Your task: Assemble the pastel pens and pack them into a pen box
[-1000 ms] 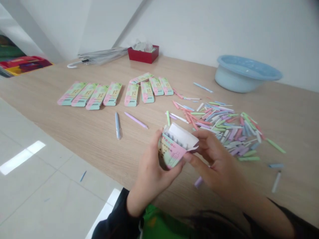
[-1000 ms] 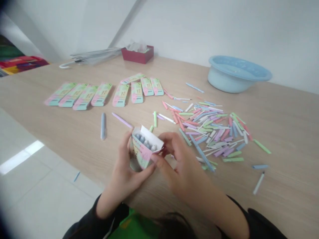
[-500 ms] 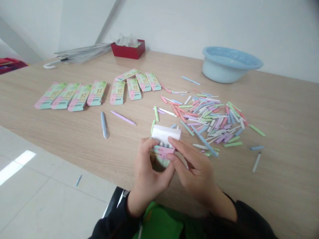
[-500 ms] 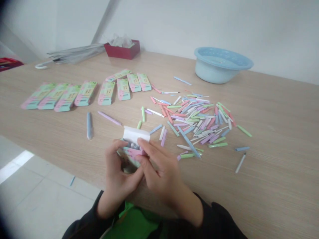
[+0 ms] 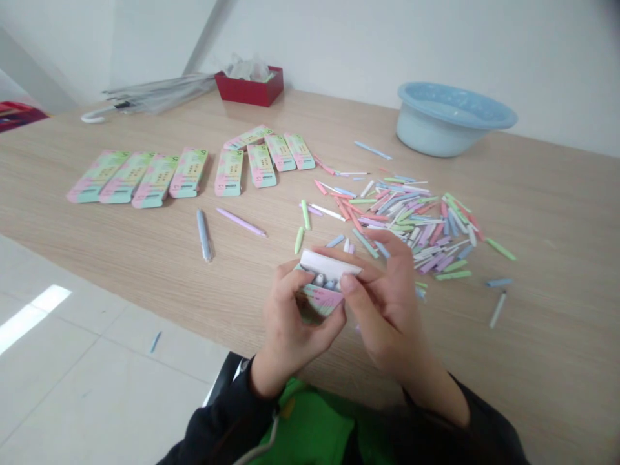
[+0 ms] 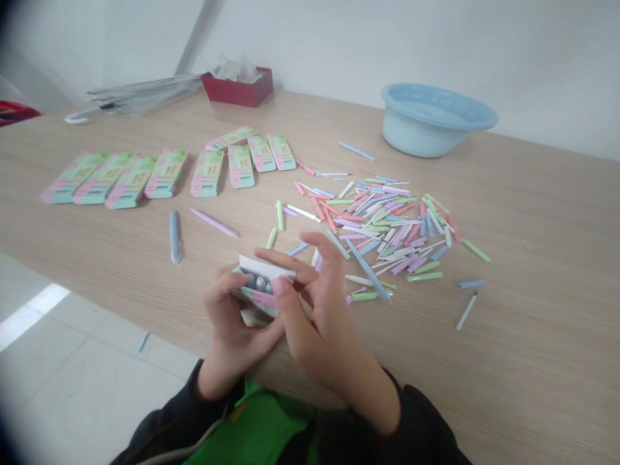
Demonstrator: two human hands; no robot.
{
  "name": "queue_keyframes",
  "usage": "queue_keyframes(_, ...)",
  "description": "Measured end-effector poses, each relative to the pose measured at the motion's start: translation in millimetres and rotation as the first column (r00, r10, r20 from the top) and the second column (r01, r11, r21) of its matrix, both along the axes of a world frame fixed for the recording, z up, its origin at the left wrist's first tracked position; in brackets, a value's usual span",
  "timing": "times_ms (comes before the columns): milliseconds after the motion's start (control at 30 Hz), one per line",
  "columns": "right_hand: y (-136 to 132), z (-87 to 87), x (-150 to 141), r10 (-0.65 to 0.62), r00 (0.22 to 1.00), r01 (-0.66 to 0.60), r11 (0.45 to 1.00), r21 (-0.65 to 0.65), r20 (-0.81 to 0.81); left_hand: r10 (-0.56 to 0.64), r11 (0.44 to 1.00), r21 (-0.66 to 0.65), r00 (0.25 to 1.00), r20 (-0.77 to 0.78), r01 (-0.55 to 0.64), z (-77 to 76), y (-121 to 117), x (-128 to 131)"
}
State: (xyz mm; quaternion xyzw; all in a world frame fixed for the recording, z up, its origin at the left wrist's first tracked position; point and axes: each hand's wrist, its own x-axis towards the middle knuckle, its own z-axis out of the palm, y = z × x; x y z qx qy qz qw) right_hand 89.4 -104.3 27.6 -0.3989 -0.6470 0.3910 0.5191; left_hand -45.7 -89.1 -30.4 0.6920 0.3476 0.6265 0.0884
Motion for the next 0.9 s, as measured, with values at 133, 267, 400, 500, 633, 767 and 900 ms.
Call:
queue_keyframes(133, 5.8, 14.0, 2.5, 0.023, 0.974, -0.042, 0.996, 0.079, 0.225, 0.103, 0.994, -0.029, 0.995, 0.01, -0.103, -12.1, -1.9, -1.5)
queue_keyframes(267, 6.0, 20.0, -0.3, 0.023, 0.969, -0.057, 0.989, 0.134, 0.246, 0.133, 0.985, -0.103, 0.989, -0.067, -0.139, -16.7, -5.3, -4.0)
queue_keyframes(400, 5.1, 17.8, -2.6, -0.019, 0.959, -0.028, 0.987, 0.161, 0.284, 0.134, 0.986, -0.088, 0.985, -0.112, -0.144, -12.8, -5.3, -4.6)
queue_keyframes(500, 5.6, 13.8, -3.5, -0.095, 0.957, 0.055, 0.987, 0.149, 0.273, 0.069, 0.998, 0.007, 0.996, -0.05, -0.069, -10.0, -0.7, -3.5)
queue_keyframes(633, 6.6, 10.6, -4.0, -0.148, 0.964, 0.132, 0.988, 0.084, 0.221, -0.025, 0.996, 0.082, 0.999, 0.023, 0.023, -8.2, 4.6, -2.2)
queue_keyframes(767, 7.3, 12.3, 0.8, 0.006, 0.993, -0.005, 1.0, -0.01, 0.12, -0.034, 0.997, 0.067, 0.998, 0.056, 0.03, -10.2, 5.2, -0.1)
queue_keyframes(900, 10.0, 12.3, 9.9, 0.149, 0.989, -0.15, 0.985, -0.084, -0.018, 0.028, 0.994, 0.102, 0.996, 0.082, -0.037, -13.8, 5.6, 2.9)
